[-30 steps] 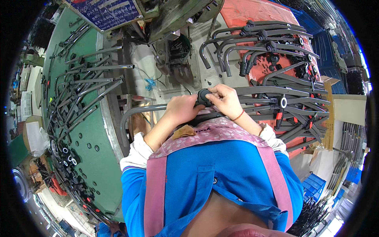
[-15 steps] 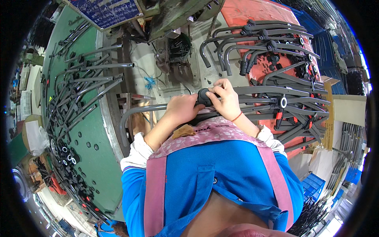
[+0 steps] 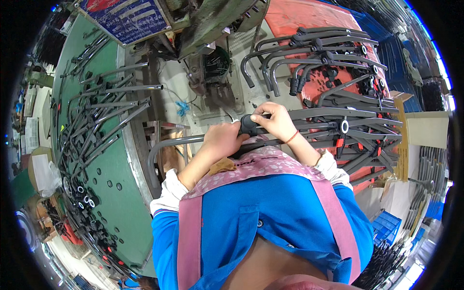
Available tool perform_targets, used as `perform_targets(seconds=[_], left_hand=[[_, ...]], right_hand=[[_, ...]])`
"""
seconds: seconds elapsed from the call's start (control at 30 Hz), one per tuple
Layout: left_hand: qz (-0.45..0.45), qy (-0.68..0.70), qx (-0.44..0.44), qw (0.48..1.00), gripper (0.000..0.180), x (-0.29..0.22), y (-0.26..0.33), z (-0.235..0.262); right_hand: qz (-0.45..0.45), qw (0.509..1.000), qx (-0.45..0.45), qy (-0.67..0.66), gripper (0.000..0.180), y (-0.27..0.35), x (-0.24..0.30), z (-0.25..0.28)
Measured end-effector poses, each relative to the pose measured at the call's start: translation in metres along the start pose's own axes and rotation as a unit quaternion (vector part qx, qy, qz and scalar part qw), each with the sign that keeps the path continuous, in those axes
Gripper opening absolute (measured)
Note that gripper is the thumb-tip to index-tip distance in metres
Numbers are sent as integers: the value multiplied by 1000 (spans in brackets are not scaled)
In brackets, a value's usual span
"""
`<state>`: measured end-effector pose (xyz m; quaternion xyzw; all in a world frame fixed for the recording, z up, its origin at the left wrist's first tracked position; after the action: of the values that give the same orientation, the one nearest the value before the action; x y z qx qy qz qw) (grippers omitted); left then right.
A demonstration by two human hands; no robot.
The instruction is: The person repeatedly picks up metal rods and small black circular components from a green workbench, inserts the components onto the rods, and places the assembled units into a nearby machine. The person continues this cycle throughout the clip.
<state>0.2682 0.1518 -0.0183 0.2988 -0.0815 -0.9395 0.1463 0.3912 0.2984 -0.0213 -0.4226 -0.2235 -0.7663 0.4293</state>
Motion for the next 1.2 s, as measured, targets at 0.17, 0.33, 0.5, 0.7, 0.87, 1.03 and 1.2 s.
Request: perform_targets(seconds=[0.17,0.33,0.5,0.7,0.87,1.03,1.2], left_hand=[[36,-1,51,998,36,-7,0,4],[35,-14,41,998,42,-6,-2,11],[22,-14,55,998,45,4,-11,5],[3,-10,30,999,47,-10,-5,36],[-108,-5,-62,992,69,-9,-12,64],[-156,-137,-152,966,90,-14,-31,72],[-145,-145,-140,969,97,-32,-80,43]], right_hand=[[72,996,23,46,24,-3,-9,-5],[136,961,83,226,67,13,-14,24],[173,873,155,430,117,39,-30,65],[187,890,127,395,106,30,-7,84],[199,881,87,421,95,13,12,123],[191,859,18,474,88,-19,-19,196],[132,816,-11,563,92,-56,-80,282]])
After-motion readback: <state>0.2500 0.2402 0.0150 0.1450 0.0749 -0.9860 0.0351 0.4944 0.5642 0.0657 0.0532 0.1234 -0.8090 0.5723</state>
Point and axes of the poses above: each hand's wrist, its own y-axis away from the middle knuckle, its own z-axis out of the back of the hand, x = y × z, the point moved 2 cm from there along -y, towards the middle knuckle, and after that the axes turned 1 degree about y, right-handed, at the moved point
